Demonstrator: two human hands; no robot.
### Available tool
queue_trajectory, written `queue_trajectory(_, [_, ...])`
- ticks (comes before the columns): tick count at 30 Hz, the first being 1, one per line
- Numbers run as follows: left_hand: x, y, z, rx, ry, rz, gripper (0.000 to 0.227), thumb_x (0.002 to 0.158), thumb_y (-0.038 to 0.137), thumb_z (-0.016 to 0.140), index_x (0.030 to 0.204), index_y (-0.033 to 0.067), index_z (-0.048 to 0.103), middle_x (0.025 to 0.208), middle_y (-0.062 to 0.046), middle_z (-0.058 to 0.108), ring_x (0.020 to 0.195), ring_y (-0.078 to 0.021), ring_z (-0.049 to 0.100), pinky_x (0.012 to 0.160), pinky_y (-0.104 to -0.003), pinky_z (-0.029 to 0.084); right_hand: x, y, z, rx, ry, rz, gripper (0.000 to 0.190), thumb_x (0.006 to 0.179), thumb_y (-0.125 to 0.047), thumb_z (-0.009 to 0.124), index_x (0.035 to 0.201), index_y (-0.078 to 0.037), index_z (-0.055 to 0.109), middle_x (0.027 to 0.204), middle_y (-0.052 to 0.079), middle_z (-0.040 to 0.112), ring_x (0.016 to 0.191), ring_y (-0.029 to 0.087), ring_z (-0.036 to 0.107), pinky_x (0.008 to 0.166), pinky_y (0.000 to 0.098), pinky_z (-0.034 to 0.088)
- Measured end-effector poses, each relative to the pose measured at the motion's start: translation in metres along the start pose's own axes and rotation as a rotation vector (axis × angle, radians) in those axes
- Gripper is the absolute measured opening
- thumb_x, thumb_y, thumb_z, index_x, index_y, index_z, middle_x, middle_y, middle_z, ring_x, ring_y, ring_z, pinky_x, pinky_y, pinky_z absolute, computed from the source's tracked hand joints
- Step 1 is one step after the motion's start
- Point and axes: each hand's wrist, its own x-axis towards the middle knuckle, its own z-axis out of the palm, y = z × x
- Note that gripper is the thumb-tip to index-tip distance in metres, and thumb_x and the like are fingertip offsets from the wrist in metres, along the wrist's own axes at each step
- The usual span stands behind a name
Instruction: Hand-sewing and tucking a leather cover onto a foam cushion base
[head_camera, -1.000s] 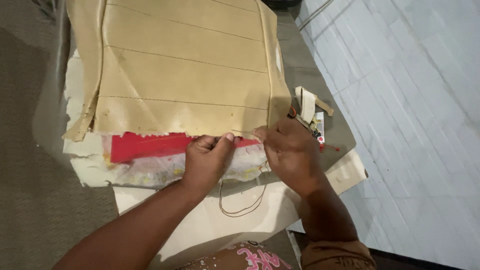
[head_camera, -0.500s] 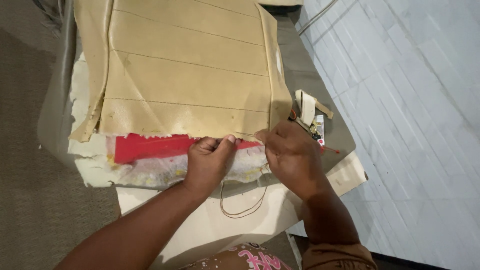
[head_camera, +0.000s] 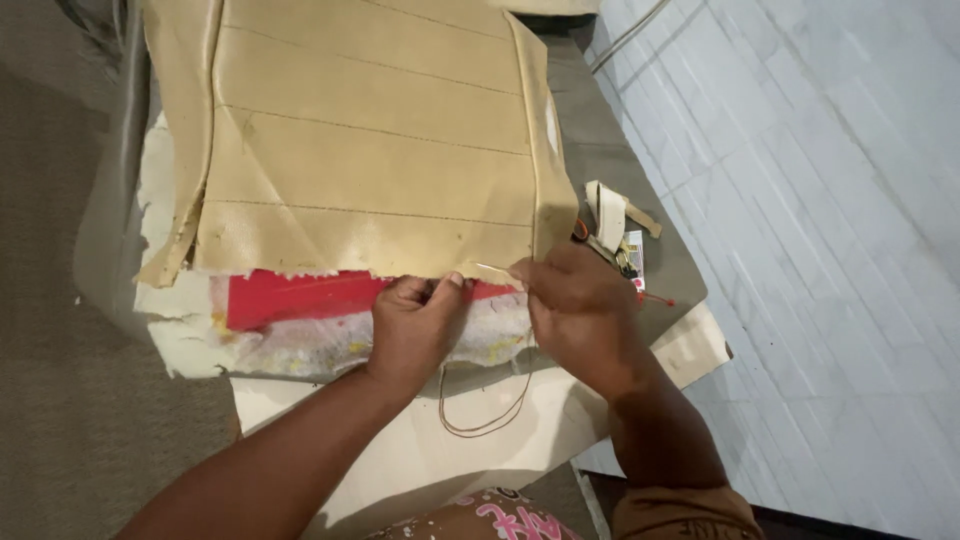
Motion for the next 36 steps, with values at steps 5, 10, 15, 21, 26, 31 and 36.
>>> queue_trajectory(5, [-0.002, 0.001, 0.001, -0.018, 0.017, -0.036, 0.032, 0.086, 0.006, 0.076, 0.056, 0.0026, 0.063, 0.047, -0.006, 0.053, 0.046, -0.0089, 0.045, 0.040, -0.024, 0.034, -0.002, 0.012, 0.011, 0.131, 0.090, -0.093, 0.011, 0.093, -0.021, 0.069, 0.098, -0.019, 0.079, 0.070, 0.002, 0.056, 0.062, 0.026, 0.062, 0.052, 0.0316, 0.049])
queue_trajectory(10, [-0.009, 0.012, 0.002, -0.015, 0.033, -0.043, 0.032, 0.086, 0.006, 0.076, 0.057, 0.0019, 0.062, 0.047, -0.006, 0.052, 0.046, -0.0095, 0.045, 0.040, -0.025, 0.034, -0.006, 0.006, 0.013, 0.072, 0.075, -0.064, 0.007, 0.092, -0.020, 0.070, 0.092, -0.020, 0.076, 0.068, 0.003, 0.054, 0.061, 0.028, 0.061, 0.050, 0.0380, 0.049])
queue_trajectory(15, [-0.004, -0.002, 0.004, -0.015, 0.022, -0.035, 0.032, 0.087, 0.007, 0.076, 0.059, 0.0024, 0.062, 0.049, -0.006, 0.052, 0.047, -0.0098, 0.044, 0.041, -0.025, 0.032, -0.001, -0.007, 0.004, -0.011, 0.063, -0.077, 0.009, 0.092, -0.018, 0.068, 0.083, -0.016, 0.070, 0.067, 0.005, 0.052, 0.057, 0.031, 0.059, 0.045, 0.0384, 0.044])
queue_trajectory(21, [-0.002, 0.001, -0.002, -0.041, 0.037, -0.052, 0.034, 0.086, 0.006, 0.076, 0.056, 0.0032, 0.061, 0.047, -0.006, 0.051, 0.044, -0.0091, 0.043, 0.040, -0.024, 0.033, 0.020, -0.018, -0.003, 0.421, -0.286, -0.021, 0.009, 0.093, -0.006, 0.060, 0.087, -0.002, 0.065, 0.072, -0.001, 0.047, 0.063, 0.012, 0.055, 0.065, 0.0130, 0.047])
queue_trajectory(26, [-0.016, 0.055, 0.003, -0.266, -0.031, -0.109, 0.036, 0.096, 0.020, 0.069, 0.063, 0.0065, 0.062, 0.047, -0.009, 0.058, 0.037, -0.0120, 0.053, 0.037, -0.027, 0.042, 0.002, 0.008, 0.037, 0.296, -0.050, 0.098, 0.014, 0.093, -0.020, 0.074, 0.104, -0.029, 0.072, 0.086, -0.004, 0.067, 0.071, 0.027, 0.072, 0.059, 0.0394, 0.056])
queue_trajectory(31, [-0.019, 0.063, 0.000, -0.395, -0.012, -0.158, 0.043, 0.095, 0.016, 0.066, 0.056, 0.0090, 0.051, 0.039, -0.009, 0.048, 0.031, -0.0138, 0.047, 0.033, -0.025, 0.034, 0.007, 0.011, 0.047, 0.485, 0.021, 0.066, 0.016, 0.094, -0.011, 0.073, 0.103, -0.024, 0.074, 0.083, 0.002, 0.062, 0.071, 0.034, 0.070, 0.061, 0.0389, 0.056])
queue_trajectory(36, [-0.012, 0.052, -0.001, -0.395, -0.036, -0.136, 0.041, 0.097, 0.017, 0.063, 0.058, 0.0117, 0.051, 0.038, -0.009, 0.048, 0.030, -0.0137, 0.048, 0.033, -0.024, 0.032, 0.012, 0.009, 0.054, 0.541, 0.082, 0.077, 0.019, 0.094, -0.011, 0.074, 0.103, -0.027, 0.078, 0.080, 0.001, 0.062, 0.069, 0.031, 0.069, 0.061, 0.0349, 0.055])
